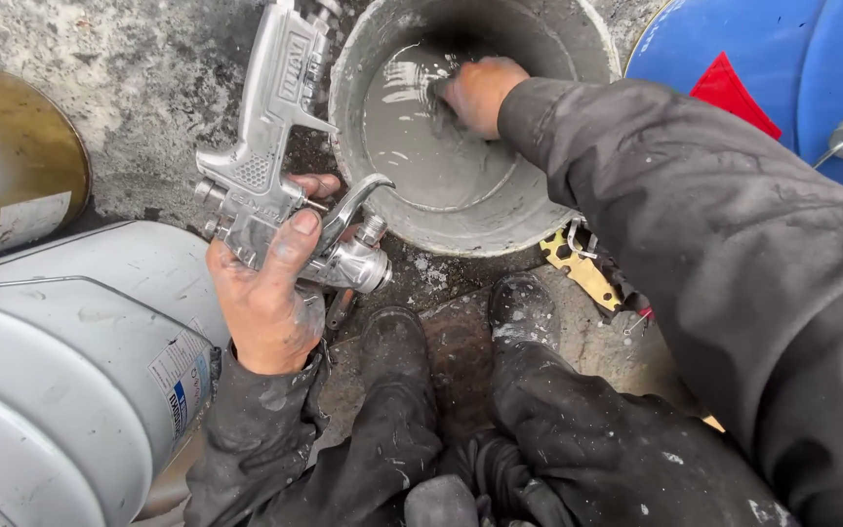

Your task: Cleaning and assembling a paint spray gun in a bucket of solvent.

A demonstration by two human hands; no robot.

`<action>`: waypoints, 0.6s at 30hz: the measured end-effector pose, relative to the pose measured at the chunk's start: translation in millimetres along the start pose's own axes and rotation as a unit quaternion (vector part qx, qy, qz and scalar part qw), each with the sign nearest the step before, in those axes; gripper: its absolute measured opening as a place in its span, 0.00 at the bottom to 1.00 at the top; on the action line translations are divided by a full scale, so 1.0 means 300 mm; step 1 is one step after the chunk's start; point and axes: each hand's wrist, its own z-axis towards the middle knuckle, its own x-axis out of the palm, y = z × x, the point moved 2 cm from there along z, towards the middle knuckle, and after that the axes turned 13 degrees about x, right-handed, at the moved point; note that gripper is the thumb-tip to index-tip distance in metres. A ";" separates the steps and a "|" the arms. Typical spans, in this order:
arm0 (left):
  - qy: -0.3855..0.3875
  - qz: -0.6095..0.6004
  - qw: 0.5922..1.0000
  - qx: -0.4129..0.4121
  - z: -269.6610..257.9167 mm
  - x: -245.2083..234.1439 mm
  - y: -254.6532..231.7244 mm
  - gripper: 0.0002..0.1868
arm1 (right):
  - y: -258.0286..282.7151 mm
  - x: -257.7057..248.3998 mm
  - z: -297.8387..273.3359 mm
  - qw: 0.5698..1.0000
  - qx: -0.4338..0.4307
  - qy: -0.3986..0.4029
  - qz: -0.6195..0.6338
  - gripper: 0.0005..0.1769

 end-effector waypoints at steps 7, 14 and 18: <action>0.000 -0.066 0.997 -0.029 0.006 0.025 -0.004 0.16 | 0.035 -0.285 -0.076 0.988 0.011 -0.074 0.138 0.25; -0.010 -0.080 0.996 -0.043 -0.001 0.035 -0.001 0.16 | -0.026 -0.098 -0.063 0.995 -0.063 -0.009 -0.075 0.18; -0.009 -0.084 0.996 -0.033 0.008 0.047 0.011 0.15 | 0.028 0.091 -0.047 0.972 -0.080 0.074 -0.208 0.13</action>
